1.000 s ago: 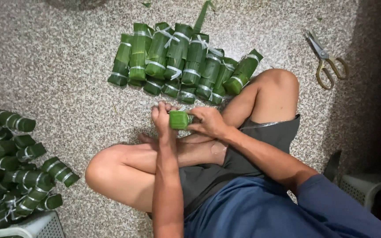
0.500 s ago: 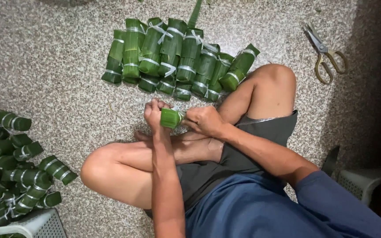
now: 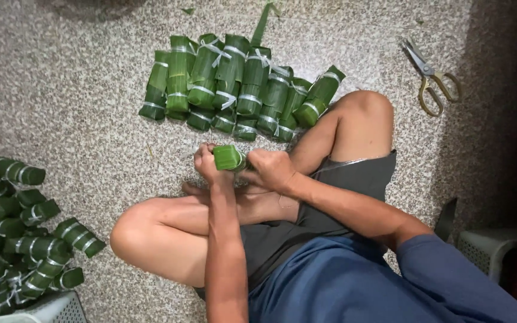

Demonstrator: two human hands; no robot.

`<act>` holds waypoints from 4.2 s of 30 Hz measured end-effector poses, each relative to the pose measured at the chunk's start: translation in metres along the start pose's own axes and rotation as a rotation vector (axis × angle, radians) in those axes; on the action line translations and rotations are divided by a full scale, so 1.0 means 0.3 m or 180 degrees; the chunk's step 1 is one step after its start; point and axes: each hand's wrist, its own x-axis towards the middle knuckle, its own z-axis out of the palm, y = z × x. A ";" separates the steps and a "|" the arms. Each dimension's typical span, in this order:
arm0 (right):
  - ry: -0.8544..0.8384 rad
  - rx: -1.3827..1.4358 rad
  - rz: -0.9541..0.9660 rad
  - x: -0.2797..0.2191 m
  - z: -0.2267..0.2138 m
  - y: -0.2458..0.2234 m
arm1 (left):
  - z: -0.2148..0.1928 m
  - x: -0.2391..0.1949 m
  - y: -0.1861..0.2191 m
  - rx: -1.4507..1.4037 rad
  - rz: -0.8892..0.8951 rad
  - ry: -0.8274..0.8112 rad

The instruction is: Wrapping and tying cylindrical food items in green leaves using white string.

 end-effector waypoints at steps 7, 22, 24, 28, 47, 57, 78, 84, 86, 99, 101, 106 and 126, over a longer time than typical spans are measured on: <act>-0.1153 0.1645 0.1847 0.073 -0.077 0.060 | 0.079 -0.317 0.130 0.0583 0.0318 -0.0019; -0.1863 0.0932 0.1785 0.043 -0.076 0.087 | 0.009 -0.340 0.084 0.2200 0.1677 -0.1533; -0.1750 0.1250 0.1548 0.046 -0.109 0.062 | 0.016 -0.351 0.086 0.2313 0.1648 -0.1547; -0.1765 0.1491 0.1317 0.143 -0.229 -0.022 | 0.037 -0.385 0.115 0.2435 0.1990 -0.1634; -0.1659 0.1376 0.0709 0.087 -0.181 0.066 | 0.033 -0.367 0.161 0.2894 0.2063 -0.2176; -0.2241 0.1244 0.1103 0.012 -0.078 0.114 | -0.066 -0.261 0.080 0.2479 0.1148 -0.2018; -0.1584 0.0324 0.0235 0.083 -0.091 0.088 | -0.013 -0.341 0.100 0.3276 0.3512 -0.2184; -0.1612 0.0016 0.0158 -0.001 -0.037 0.156 | -0.047 -0.278 0.106 0.3337 0.2627 -0.1639; -0.1720 0.0012 0.0219 0.005 -0.045 0.158 | -0.065 -0.236 0.075 0.3480 0.2689 -0.1607; -0.1942 -0.0056 0.0500 0.017 0.022 0.167 | 0.009 -0.304 0.171 0.3711 0.3173 -0.2794; -0.1989 -0.0035 0.0516 0.009 0.038 0.177 | -0.036 -0.230 0.119 0.3820 0.3178 -0.2966; -0.2236 -0.0065 0.0410 0.004 0.017 0.162 | -0.034 -0.148 0.090 0.4109 0.3228 -0.3189; -0.2115 0.3433 0.1131 0.111 -0.188 0.183 | -0.039 -0.194 0.115 0.3781 0.3298 -0.3028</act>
